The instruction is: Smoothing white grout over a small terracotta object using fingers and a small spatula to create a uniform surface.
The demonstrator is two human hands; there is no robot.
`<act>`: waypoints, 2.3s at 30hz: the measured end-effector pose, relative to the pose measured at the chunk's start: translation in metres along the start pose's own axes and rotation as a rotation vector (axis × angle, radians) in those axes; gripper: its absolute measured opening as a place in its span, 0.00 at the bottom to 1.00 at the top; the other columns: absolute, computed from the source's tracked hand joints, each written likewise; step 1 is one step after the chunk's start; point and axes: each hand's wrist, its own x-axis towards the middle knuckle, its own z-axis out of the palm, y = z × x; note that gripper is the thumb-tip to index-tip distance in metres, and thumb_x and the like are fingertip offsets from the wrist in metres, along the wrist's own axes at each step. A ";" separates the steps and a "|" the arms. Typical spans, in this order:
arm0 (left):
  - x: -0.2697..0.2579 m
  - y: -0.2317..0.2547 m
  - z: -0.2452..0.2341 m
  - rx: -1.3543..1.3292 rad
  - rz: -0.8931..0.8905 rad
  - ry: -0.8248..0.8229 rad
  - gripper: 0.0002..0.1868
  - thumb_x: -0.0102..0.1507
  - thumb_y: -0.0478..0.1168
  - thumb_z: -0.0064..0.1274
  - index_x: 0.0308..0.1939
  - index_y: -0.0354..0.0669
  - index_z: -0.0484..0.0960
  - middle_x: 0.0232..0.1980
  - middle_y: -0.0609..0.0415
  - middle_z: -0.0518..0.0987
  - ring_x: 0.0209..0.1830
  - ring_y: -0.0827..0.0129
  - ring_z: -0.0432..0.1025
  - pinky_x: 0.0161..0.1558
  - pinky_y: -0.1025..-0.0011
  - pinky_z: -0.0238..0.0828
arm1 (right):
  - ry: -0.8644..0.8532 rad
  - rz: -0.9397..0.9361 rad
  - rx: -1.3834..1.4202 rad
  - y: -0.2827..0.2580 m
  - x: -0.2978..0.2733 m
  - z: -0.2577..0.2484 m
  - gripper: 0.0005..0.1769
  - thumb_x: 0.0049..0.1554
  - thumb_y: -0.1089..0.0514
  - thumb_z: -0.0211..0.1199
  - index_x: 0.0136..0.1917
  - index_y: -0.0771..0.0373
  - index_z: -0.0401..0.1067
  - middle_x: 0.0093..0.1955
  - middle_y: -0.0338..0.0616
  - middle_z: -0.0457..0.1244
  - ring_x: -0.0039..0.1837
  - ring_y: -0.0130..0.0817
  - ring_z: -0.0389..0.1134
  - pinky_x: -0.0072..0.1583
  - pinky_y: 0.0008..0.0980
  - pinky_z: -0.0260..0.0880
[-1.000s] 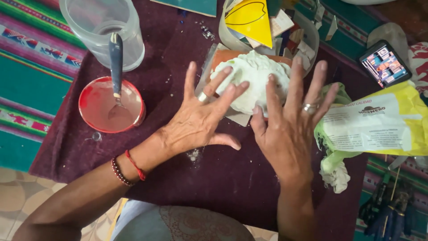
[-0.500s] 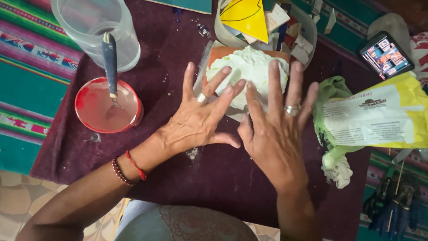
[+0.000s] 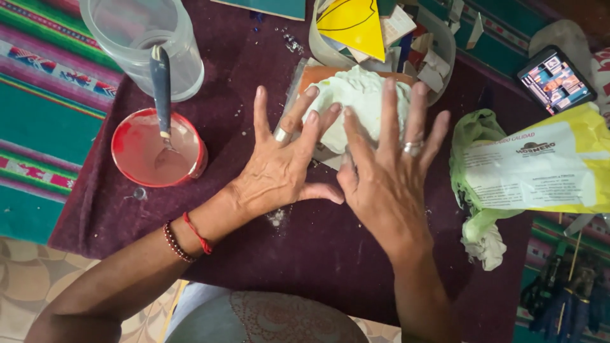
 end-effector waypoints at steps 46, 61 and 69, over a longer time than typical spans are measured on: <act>-0.012 -0.003 0.009 -0.126 -0.016 0.072 0.75 0.58 0.85 0.42 0.79 0.30 0.23 0.82 0.52 0.65 0.84 0.42 0.59 0.81 0.28 0.22 | 0.051 -0.010 -0.057 0.004 -0.013 0.012 0.30 0.61 0.51 0.68 0.76 0.51 0.75 0.88 0.55 0.29 0.86 0.61 0.22 0.77 0.77 0.19; -0.009 -0.002 0.010 0.024 0.057 0.127 0.63 0.69 0.82 0.36 0.81 0.32 0.31 0.81 0.50 0.70 0.85 0.41 0.57 0.77 0.21 0.25 | 0.135 0.094 -0.054 0.008 -0.023 0.010 0.30 0.65 0.54 0.65 0.79 0.57 0.73 0.87 0.55 0.32 0.85 0.65 0.26 0.79 0.79 0.26; -0.010 0.000 0.009 -0.064 0.215 0.186 0.56 0.73 0.76 0.40 0.80 0.32 0.40 0.71 0.49 0.78 0.79 0.43 0.66 0.76 0.21 0.36 | 0.106 0.073 -0.016 -0.012 -0.037 0.027 0.31 0.68 0.58 0.56 0.83 0.52 0.59 0.85 0.61 0.35 0.83 0.73 0.29 0.77 0.84 0.28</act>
